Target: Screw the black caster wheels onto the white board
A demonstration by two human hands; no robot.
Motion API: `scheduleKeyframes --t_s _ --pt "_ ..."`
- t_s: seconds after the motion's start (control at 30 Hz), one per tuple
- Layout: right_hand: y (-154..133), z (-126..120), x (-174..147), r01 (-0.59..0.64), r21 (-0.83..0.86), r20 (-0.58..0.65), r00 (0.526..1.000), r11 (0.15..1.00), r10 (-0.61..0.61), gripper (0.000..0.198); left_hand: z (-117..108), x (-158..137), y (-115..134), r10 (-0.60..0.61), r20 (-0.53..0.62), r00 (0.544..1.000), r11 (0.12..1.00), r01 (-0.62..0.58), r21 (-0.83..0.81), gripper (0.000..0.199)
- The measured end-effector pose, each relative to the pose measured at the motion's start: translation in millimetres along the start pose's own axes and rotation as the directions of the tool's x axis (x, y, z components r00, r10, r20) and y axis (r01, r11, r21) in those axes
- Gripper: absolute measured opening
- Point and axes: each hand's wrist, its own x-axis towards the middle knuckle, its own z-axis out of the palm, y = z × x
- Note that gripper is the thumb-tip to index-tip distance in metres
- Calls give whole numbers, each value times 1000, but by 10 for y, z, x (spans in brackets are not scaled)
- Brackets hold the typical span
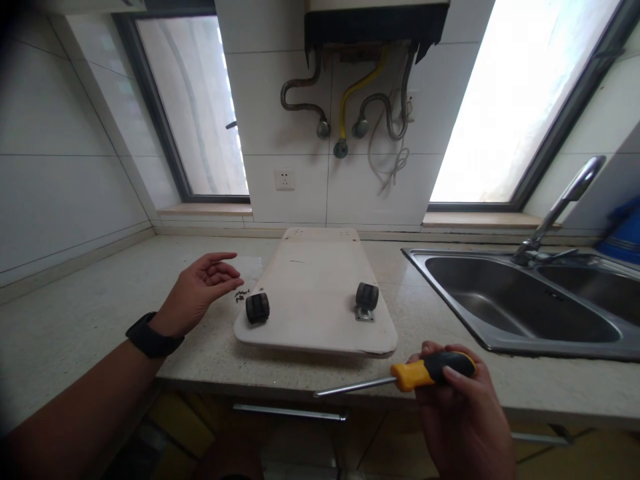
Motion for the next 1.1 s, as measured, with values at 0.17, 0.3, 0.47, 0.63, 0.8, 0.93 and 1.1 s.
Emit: scheduleKeyframes --t_s 0.17,0.3,0.47,0.63,0.8,0.93,1.1 --pt "-16 132 -88 -10 13 -8 1000 1000 10 44 244 -330 504 83 115 990 996 -77 -52 59" --pt "12 215 -195 12 29 -49 999 999 -10 43 427 -580 678 115 259 959 992 -96 -83 50" --pt "38 257 -335 67 69 -117 991 995 -59 36 605 -725 682 100 395 913 986 -38 -161 45" --pt "33 182 -396 112 57 -5 994 992 -112 38 690 -789 586 57 441 896 984 24 -178 45" --pt "68 129 -389 172 42 13 985 984 -173 38 707 -826 596 55 470 881 981 40 -191 43" --pt "105 129 -376 270 7 -9 963 963 -270 32 710 -844 633 45 471 881 984 41 -171 43" --pt "120 108 -410 269 -7 -24 963 963 -269 38 733 -858 643 70 456 887 989 -2 -146 42"
